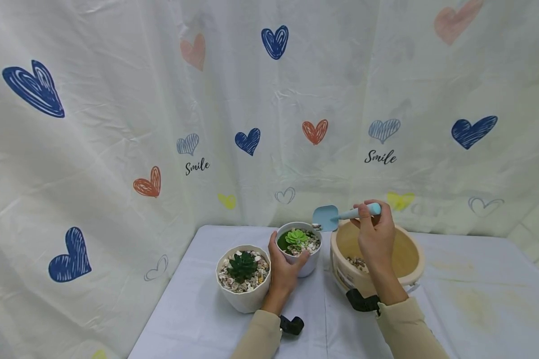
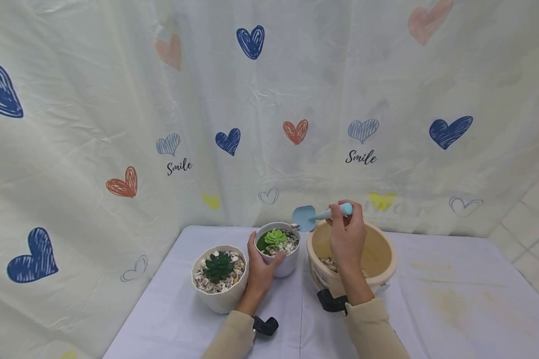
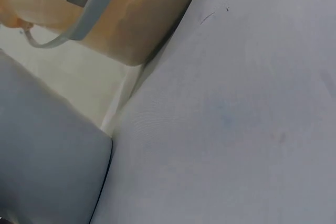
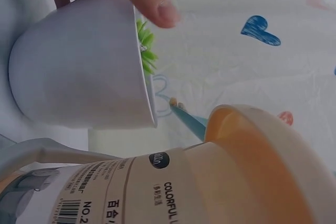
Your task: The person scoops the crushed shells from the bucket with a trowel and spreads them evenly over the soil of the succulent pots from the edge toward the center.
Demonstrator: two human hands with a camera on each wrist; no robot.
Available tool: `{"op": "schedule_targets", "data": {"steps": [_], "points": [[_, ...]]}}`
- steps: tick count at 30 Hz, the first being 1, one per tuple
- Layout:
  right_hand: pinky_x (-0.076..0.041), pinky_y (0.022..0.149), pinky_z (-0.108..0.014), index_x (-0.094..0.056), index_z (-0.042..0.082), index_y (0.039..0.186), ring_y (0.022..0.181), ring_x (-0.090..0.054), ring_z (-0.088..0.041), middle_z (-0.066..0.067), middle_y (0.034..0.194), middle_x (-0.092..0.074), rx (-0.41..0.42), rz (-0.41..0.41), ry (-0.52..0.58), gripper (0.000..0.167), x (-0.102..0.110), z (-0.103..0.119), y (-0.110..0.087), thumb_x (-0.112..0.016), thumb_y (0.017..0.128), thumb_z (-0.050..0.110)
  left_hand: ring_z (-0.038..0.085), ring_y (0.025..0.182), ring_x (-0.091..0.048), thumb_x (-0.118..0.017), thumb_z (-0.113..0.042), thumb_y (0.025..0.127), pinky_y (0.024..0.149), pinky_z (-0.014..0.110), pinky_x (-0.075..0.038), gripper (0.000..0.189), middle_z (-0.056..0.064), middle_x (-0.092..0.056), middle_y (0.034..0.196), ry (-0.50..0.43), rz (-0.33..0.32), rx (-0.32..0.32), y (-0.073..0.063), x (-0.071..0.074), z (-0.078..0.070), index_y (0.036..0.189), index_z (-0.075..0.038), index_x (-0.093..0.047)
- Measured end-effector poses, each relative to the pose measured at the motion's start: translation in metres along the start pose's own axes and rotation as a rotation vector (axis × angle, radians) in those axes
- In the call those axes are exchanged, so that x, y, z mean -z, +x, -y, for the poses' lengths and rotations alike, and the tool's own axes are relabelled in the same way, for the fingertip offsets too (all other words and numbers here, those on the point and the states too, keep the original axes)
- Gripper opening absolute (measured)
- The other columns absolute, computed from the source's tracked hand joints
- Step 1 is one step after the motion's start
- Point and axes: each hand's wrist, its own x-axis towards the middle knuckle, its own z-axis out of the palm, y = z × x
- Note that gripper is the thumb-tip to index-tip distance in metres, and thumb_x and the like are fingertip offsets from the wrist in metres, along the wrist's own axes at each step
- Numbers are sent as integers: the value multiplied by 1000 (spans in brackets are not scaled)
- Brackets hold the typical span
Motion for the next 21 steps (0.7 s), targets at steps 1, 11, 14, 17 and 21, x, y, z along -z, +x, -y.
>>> {"op": "schedule_targets", "data": {"steps": [1, 11, 14, 17, 21], "points": [[-56, 85, -17, -55, 10, 126, 107, -68, -10, -14, 121, -68, 4, 2, -1, 26, 0, 0, 0, -55, 106, 26, 27, 145, -39, -82, -53, 79, 117, 55, -34, 106, 10, -33, 162, 2, 5, 14, 0, 0, 0, 161, -29, -19], [-56, 86, -19, -55, 6, 124, 103, -69, -8, -17, 119, -68, 55, 13, 2, 27, 0, 2, -2, -56, 106, 26, 25, 147, -38, -87, -53, 74, 119, 54, -33, 112, 8, -33, 162, -9, -3, 15, 0, -2, 1, 160, -32, -19], [-56, 86, -19, -55, 7, 125, 102, -69, -7, -17, 119, -68, 62, 17, -5, 28, -1, 2, -2, -56, 106, 26, 25, 146, -39, -87, -51, 74, 118, 55, -32, 111, 9, -33, 162, -40, 4, 12, 1, -2, 0, 160, -32, -19], [-57, 85, -18, -55, 6, 125, 101, -69, -7, -17, 119, -68, 71, 21, -14, 27, -1, 1, -2, -56, 106, 25, 26, 146, -38, -87, -48, 75, 118, 55, -31, 110, 11, -33, 162, -79, 10, 8, 2, -1, -1, 160, -31, -19], [-57, 85, -18, -56, 5, 125, 100, -69, -7, -16, 117, -69, 82, 28, -6, 27, -2, 1, -3, -58, 105, 24, 28, 146, -37, -86, -42, 76, 118, 56, -31, 109, 16, -31, 162, -108, 7, -5, 2, 0, 0, 161, -28, -19]]}}
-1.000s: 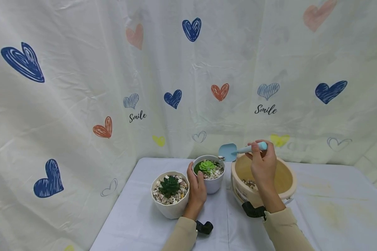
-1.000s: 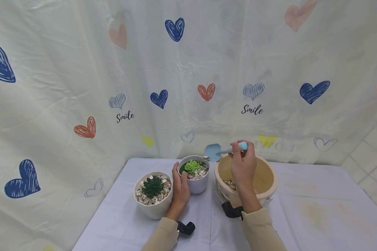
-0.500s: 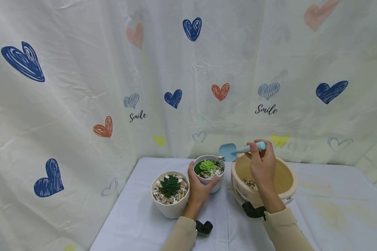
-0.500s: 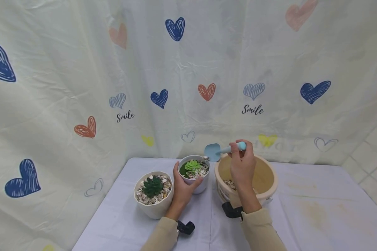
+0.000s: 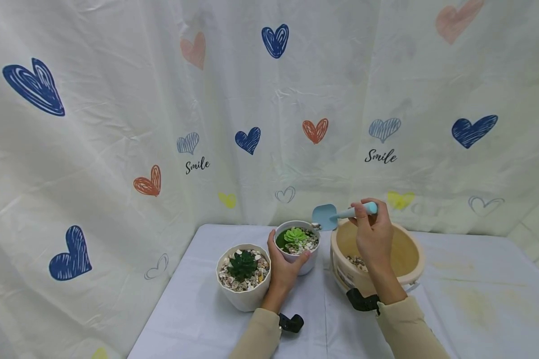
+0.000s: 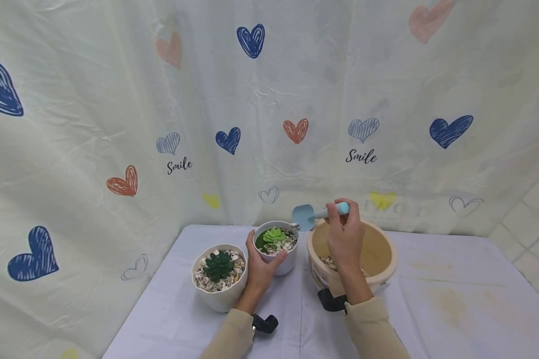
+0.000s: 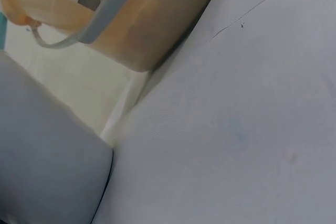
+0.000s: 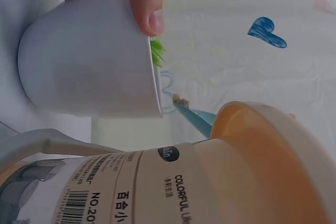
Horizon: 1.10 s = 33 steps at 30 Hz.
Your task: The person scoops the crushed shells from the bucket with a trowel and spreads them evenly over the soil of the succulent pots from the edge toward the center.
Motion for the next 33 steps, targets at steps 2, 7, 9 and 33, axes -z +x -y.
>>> {"op": "schedule_targets", "data": {"steps": [2, 7, 9, 33], "points": [[-57, 85, -18, -56, 4, 124, 99, -69, -7, -15, 116, -69, 6, 4, 5, 28, -1, -1, 0, -58, 105, 23, 29, 147, -36, -85, -41, 77, 117, 57, -31, 108, 17, -30, 162, -5, -1, -8, 0, 0, 0, 161, -27, -18], [-57, 85, -18, -56, 2, 125, 97, -69, -5, -17, 116, -69, 17, 33, 2, 29, -2, -3, 0, -59, 104, 21, 31, 148, -34, -83, -38, 78, 118, 58, -29, 107, 18, -27, 163, -27, 4, -14, 0, 1, 0, 161, -25, -17], [-56, 84, -17, -56, 2, 126, 97, -68, -3, -19, 118, -69, 14, 52, -11, 29, -2, -4, 0, -59, 104, 20, 32, 148, -34, -83, -37, 79, 118, 58, -28, 106, 17, -27, 163, -30, 5, -16, -1, 1, 0, 161, -25, -17], [-55, 86, -14, -57, 0, 127, 100, -69, -7, -17, 119, -72, 63, 115, -106, 32, -2, -3, -2, -61, 103, 21, 28, 147, -35, -73, -31, 85, 120, 54, -26, 96, 15, -29, 160, 55, -47, -107, -3, 0, 1, 161, -11, -18]]}}
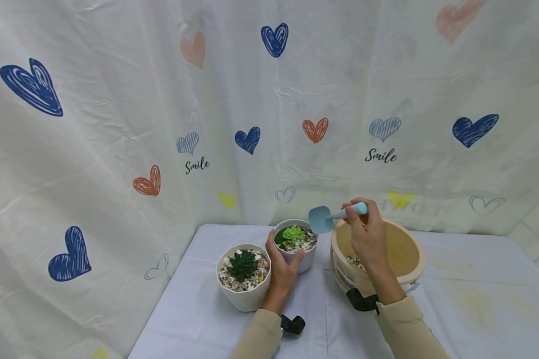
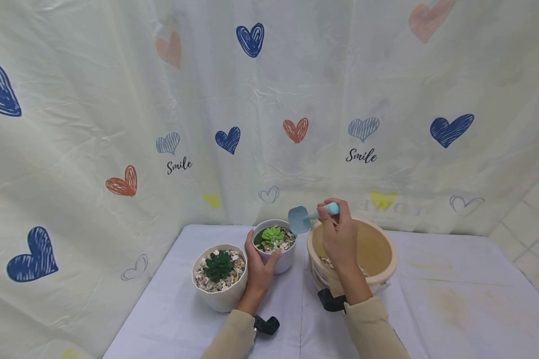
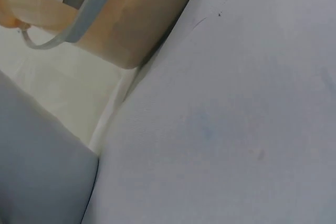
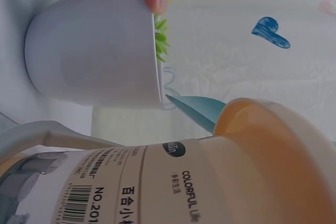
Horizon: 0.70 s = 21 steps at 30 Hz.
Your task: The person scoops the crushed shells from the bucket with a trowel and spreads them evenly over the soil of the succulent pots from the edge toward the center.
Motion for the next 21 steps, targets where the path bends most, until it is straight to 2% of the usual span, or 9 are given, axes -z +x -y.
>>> {"op": "schedule_targets", "data": {"steps": [5, 9, 16, 21], "points": [[-55, 84, -15, -57, -1, 125, 97, -69, -5, -17, 115, -71, 14, -34, 43, 30, -1, 1, 0, -61, 103, 18, 30, 149, -32, -65, -30, 91, 119, 57, -29, 85, 15, -25, 163, 112, -28, -70, -2, -1, 0, 161, -7, -22], [-57, 85, -20, -57, -2, 124, 98, -71, -9, -19, 114, -70, 22, -64, 89, 28, -1, 2, 0, -60, 103, 17, 36, 153, -26, -56, -25, 97, 119, 61, -28, 75, 20, -19, 166, 145, -45, -114, -3, -1, 0, 161, -5, -22], [-57, 85, -21, -56, 1, 123, 100, -71, -14, -17, 112, -70, 21, -97, 136, 25, 0, 2, 0, -57, 105, 19, 36, 155, -23, -44, -16, 106, 119, 61, -28, 61, 18, -15, 167, 135, -58, -109, -4, 0, 0, 162, -7, -21], [-58, 84, -24, -56, 8, 121, 102, -72, -19, -15, 110, -70, -3, -158, 255, 20, 5, 2, 2, -57, 105, 20, 36, 155, -22, -41, -15, 108, 119, 60, -29, 56, 17, -15, 168, 119, -85, -108, -5, -2, -2, 161, -7, -23]]}}
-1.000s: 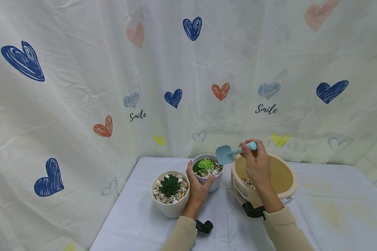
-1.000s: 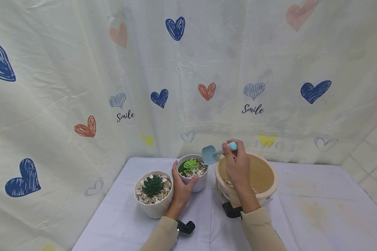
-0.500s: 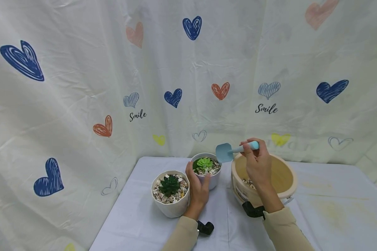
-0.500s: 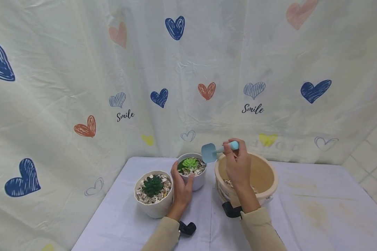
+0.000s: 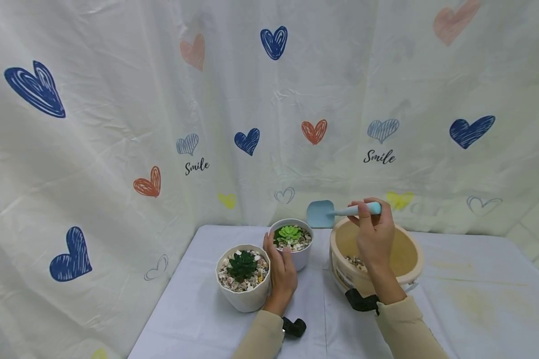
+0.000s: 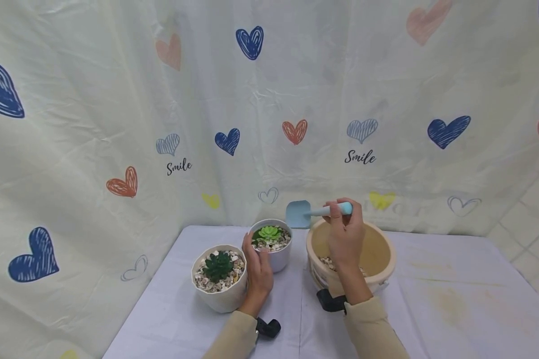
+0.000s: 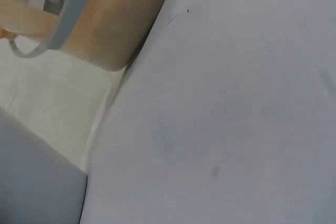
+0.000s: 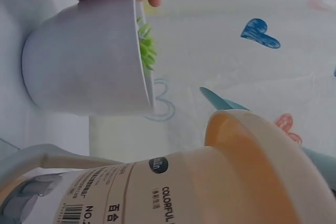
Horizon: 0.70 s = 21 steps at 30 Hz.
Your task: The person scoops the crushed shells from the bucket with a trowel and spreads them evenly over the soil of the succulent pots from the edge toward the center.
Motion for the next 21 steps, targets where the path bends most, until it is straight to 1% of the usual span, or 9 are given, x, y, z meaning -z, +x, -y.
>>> {"op": "schedule_targets", "data": {"steps": [2, 5, 10, 12, 13, 15, 17, 19, 21], "points": [[-59, 83, -25, -57, 8, 120, 101, -73, -18, -13, 109, -70, -11, -31, 49, 20, 4, 1, 0, -58, 104, 20, 36, 155, -22, -43, -18, 108, 118, 60, -29, 57, 17, -15, 169, 25, -15, -6, 0, -1, -1, 161, -7, -25], [-59, 82, -26, -57, 6, 120, 99, -74, -18, -14, 108, -70, -23, -71, 127, 23, 14, 4, -1, -60, 103, 20, 37, 156, -21, -49, -23, 105, 117, 60, -31, 61, 16, -13, 170, 80, -41, -41, -1, -3, -7, 160, -9, -26], [-60, 81, -30, -57, 1, 118, 95, -77, -21, -18, 106, -72, -29, -138, 232, 25, 40, 14, -3, -62, 101, 19, 40, 156, -19, -60, -26, 97, 114, 65, -32, 69, 18, -15, 169, 170, -73, -180, 0, -4, -26, 158, -13, -30], [-60, 80, -31, -56, -2, 118, 94, -77, -21, -18, 105, -72, -32, -155, 258, 26, 52, 18, -2, -62, 101, 16, 38, 155, -23, -61, -26, 94, 114, 64, -34, 65, 18, -22, 167, 183, -65, -240, 1, -4, -35, 153, -14, -37], [-60, 79, -30, -56, -2, 117, 93, -76, -20, -16, 105, -72, -40, -160, 252, 26, 58, 21, -2, -63, 100, 17, 34, 154, -27, -62, -27, 94, 114, 62, -35, 62, 16, -27, 165, 177, -49, -258, 1, -5, -40, 151, -16, -41], [-60, 77, -27, -57, -1, 117, 93, -76, -19, -13, 104, -73, -66, -164, 216, 25, 70, 26, 0, -64, 100, 16, 26, 145, -42, -62, -25, 93, 111, 53, -42, 51, 11, -44, 154, 147, -11, -298, 0, -6, -49, 142, -17, -50], [-59, 75, -23, -59, 3, 116, 92, -75, -15, -8, 103, -73, -102, -155, 119, 22, 81, 29, 2, -65, 100, 16, 18, 127, -56, -64, -23, 93, 102, 44, -50, 38, 6, -59, 135, 103, 38, -318, -1, -7, -57, 130, -18, -59], [-58, 75, -17, -60, 8, 118, 92, -73, -7, 1, 101, -72, -127, -112, -70, 21, 89, 30, 3, -63, 101, 19, 12, 106, -64, -66, -21, 93, 90, 37, -55, 30, 3, -66, 116, 46, 104, -313, -3, -9, -64, 123, -19, -63], [-56, 74, -12, -59, 8, 120, 87, -70, 4, 8, 100, -71, -141, -48, -287, 22, 95, 28, 4, -61, 103, 22, 9, 91, -65, -67, -21, 95, 79, 32, -56, 27, 4, -68, 107, -1, 189, -284, -5, -10, -69, 122, -19, -65]]}}
